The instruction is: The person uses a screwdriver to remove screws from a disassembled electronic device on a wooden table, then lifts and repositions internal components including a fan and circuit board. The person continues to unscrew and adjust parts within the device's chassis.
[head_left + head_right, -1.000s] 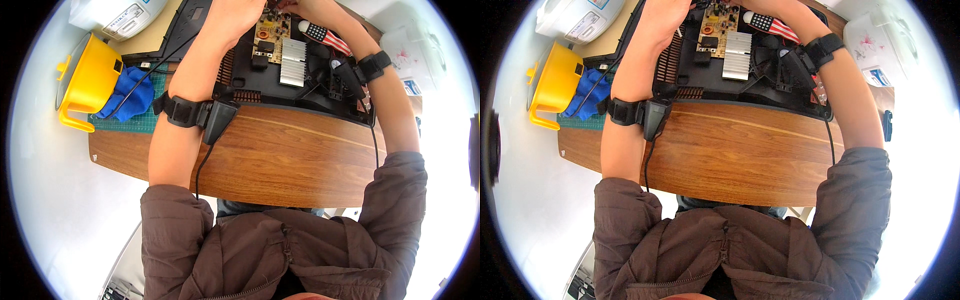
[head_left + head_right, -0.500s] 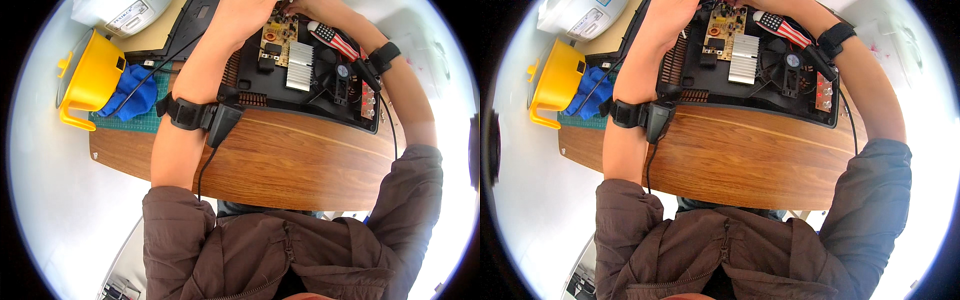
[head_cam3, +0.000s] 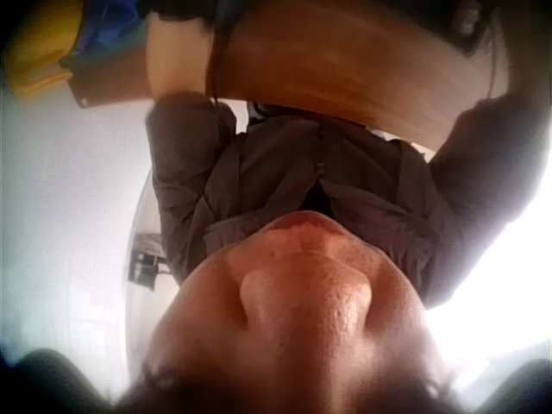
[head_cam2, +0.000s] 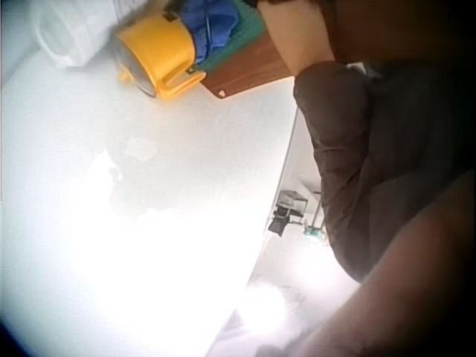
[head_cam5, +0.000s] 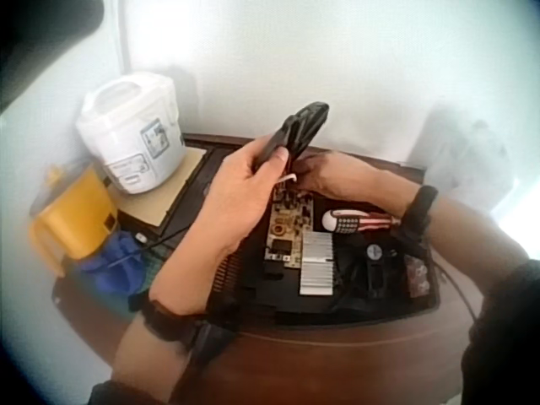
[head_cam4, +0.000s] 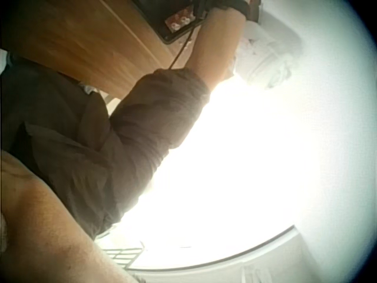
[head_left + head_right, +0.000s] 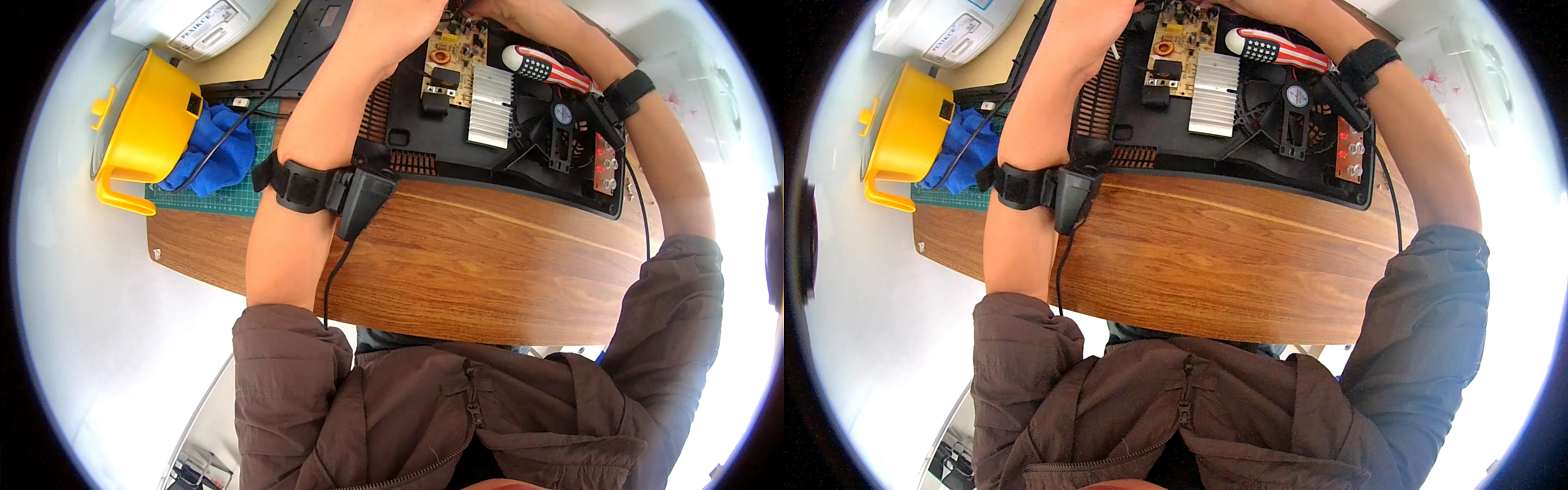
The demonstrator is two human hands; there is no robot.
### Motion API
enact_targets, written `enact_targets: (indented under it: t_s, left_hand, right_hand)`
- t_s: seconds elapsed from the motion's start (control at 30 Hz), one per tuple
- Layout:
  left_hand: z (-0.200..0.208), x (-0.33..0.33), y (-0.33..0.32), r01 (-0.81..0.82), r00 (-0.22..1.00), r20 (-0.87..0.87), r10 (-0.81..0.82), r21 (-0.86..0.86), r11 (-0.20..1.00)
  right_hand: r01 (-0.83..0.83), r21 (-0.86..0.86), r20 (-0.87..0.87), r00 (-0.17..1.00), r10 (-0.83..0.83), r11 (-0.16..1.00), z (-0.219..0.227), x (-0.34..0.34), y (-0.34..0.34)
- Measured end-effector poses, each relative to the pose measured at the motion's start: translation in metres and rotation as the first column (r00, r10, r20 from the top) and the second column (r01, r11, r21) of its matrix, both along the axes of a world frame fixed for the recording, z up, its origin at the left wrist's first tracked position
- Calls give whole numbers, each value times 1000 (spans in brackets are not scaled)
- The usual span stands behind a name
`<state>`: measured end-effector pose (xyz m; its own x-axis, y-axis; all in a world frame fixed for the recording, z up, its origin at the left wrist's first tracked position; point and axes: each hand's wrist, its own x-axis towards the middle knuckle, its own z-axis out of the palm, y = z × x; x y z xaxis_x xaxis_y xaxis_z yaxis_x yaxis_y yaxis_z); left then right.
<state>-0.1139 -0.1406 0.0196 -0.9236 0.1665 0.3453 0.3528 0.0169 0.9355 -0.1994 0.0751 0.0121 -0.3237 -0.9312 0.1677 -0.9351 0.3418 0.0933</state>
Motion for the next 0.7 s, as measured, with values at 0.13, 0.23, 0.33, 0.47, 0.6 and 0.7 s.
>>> enact_targets:
  t_s: [0.13,0.23,0.33,0.47,0.6,0.7]
  left_hand:
    - [-5,-4,0,37,999,12,-38,87,996]
    - [-5,-6,0,43,999,23,-45,94,995]
    - [-5,-5,-1,62,996,50,-69,126,990]
    - [-4,-5,-1,59,996,52,-66,128,990]
    - [-4,-3,-1,53,997,52,-60,124,991]
    - [-4,-4,-2,44,997,59,-50,96,994]
  right_hand:
    - [-18,-62,67,998,22,998,2,-1,-1]
    - [-22,-82,111,993,31,996,3,-5,0]
    - [7,-93,162,987,8,996,5,-4,-1]
    - [20,-96,195,981,-1,995,7,-5,-3]
    - [66,-94,161,986,-50,993,6,-1,-4]
    - [26,-156,146,989,-3,987,2,1,-2]
